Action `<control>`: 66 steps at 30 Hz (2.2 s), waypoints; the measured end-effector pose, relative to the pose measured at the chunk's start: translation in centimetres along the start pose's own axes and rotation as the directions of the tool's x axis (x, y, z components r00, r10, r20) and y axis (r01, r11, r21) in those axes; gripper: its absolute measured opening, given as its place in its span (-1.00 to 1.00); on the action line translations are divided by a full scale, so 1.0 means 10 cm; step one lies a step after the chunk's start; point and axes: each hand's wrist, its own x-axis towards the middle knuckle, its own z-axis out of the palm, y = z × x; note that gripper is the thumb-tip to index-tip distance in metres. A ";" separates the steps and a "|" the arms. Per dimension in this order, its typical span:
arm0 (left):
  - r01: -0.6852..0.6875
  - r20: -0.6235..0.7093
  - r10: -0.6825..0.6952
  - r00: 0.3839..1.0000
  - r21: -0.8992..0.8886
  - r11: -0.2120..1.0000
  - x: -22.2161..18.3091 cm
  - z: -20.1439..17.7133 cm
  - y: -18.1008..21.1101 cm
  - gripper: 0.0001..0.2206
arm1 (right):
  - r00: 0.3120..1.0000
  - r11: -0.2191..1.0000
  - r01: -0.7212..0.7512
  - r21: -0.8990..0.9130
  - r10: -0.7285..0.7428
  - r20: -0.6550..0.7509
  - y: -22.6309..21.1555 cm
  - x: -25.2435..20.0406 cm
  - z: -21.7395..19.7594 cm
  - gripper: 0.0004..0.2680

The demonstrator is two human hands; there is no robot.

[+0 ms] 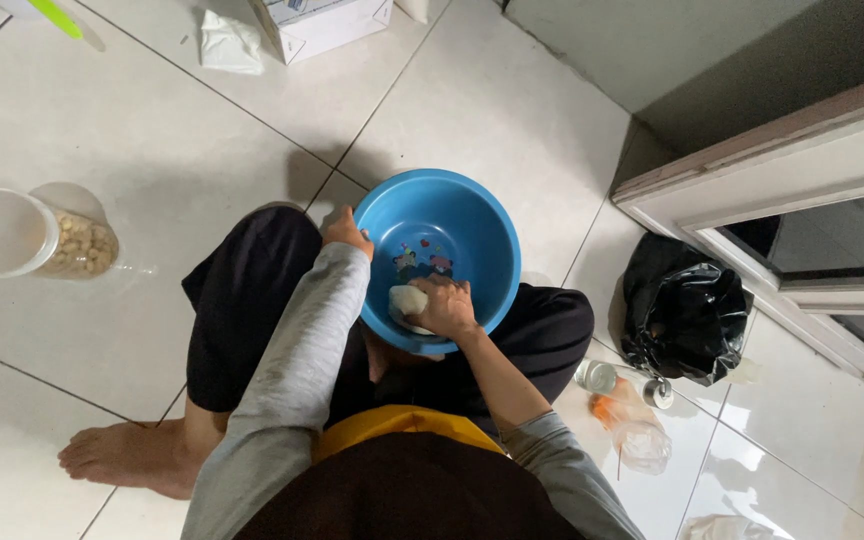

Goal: Kneading a ball of dough in a blue plastic bowl while sitting on the floor.

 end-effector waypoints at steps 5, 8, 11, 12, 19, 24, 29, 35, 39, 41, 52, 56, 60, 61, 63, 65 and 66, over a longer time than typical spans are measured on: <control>0.006 0.026 -0.007 1.000 0.014 1.000 0.08 0.00 0.01 -0.50 | 0.954 0.887 -0.213 0.409 0.279 -0.108 0.25 0.00 0.13 -0.61; 0.018 0.043 -0.018 0.999 0.005 1.000 0.07 -0.02 -0.01 -0.47 | 0.859 0.587 -0.296 0.754 0.509 -0.059 0.23 0.00 -0.08 -0.62; 0.026 0.023 -0.026 0.999 -0.001 1.000 0.10 -0.01 0.00 -0.46 | 0.801 0.479 -0.133 0.868 0.567 -0.190 0.18 0.13 -0.27 -0.62; 0.029 0.009 -0.029 1.000 0.007 1.000 0.09 0.01 -0.01 -0.46 | 0.783 0.508 -0.020 0.861 0.544 -0.303 0.19 0.17 -0.29 -0.62; 0.006 0.027 -0.008 1.000 0.047 0.999 -0.02 -0.08 0.06 -0.51 | 0.992 0.971 -0.114 0.209 0.121 -0.021 -0.10 0.40 -0.08 -0.15; -0.007 0.002 0.007 1.000 0.026 1.000 -0.09 -0.10 0.09 -0.53 | 0.993 0.985 0.105 -0.136 -0.097 0.059 -0.11 0.28 -0.01 -0.73; -0.030 0.024 0.030 0.999 -0.017 0.999 -0.28 -0.28 0.18 -0.52 | 0.974 0.975 -0.116 -0.188 0.074 -0.216 0.20 0.82 -0.45 -0.85; -0.040 0.000 0.041 0.999 -0.025 0.999 -0.22 -0.19 0.15 -0.47 | 0.954 0.966 -0.215 0.143 0.239 -0.182 0.86 1.61 -0.10 -0.76; -0.039 0.037 0.040 0.999 -0.035 0.999 -0.16 -0.14 0.11 -0.47 | 0.852 0.811 -0.524 0.261 0.497 0.167 1.07 1.61 0.53 -0.54; 0.000 0.027 0.001 1.000 -0.020 1.000 -0.17 -0.15 0.16 -0.49 | 0.903 0.878 -0.430 0.211 0.416 0.108 0.70 1.39 0.34 -0.58; -0.036 0.020 0.036 0.999 0.007 0.999 -0.15 -0.07 0.11 -0.52 | 0.967 0.999 -0.049 -0.010 0.050 0.251 -0.64 -0.19 -0.52 -0.67; -0.037 0.033 0.037 0.999 0.010 0.999 -0.18 -0.11 0.13 -0.52 | 0.857 0.968 -0.252 -0.019 0.232 0.460 -0.60 0.04 -0.31 -0.61; -0.011 0.055 0.012 0.998 -0.018 1.000 -0.26 -0.25 0.19 -0.52 | 0.881 0.956 -0.208 -0.204 0.274 0.386 -0.51 0.46 -0.12 -0.57; -0.006 0.056 0.007 0.998 -0.018 1.000 -0.28 -0.28 0.21 -0.52 | 0.880 0.957 -0.206 -0.203 0.272 0.390 -0.43 0.56 -0.03 -0.57; -0.008 0.062 0.008 0.998 -0.002 1.000 -0.29 -0.34 0.26 -0.53 | 0.945 0.963 -0.181 -0.201 0.227 0.238 -0.26 0.78 0.13 -0.61; -0.005 0.064 0.006 0.998 -0.011 1.000 -0.24 -0.29 0.24 -0.52 | 0.938 0.952 -0.261 -0.159 0.289 0.192 -0.11 1.01 0.27 -0.61; -0.002 0.065 0.004 0.998 -0.025 1.000 -0.21 -0.27 0.22 -0.51 | 0.925 0.935 -0.336 -0.116 0.351 0.147 -0.05 1.13 0.34 -0.62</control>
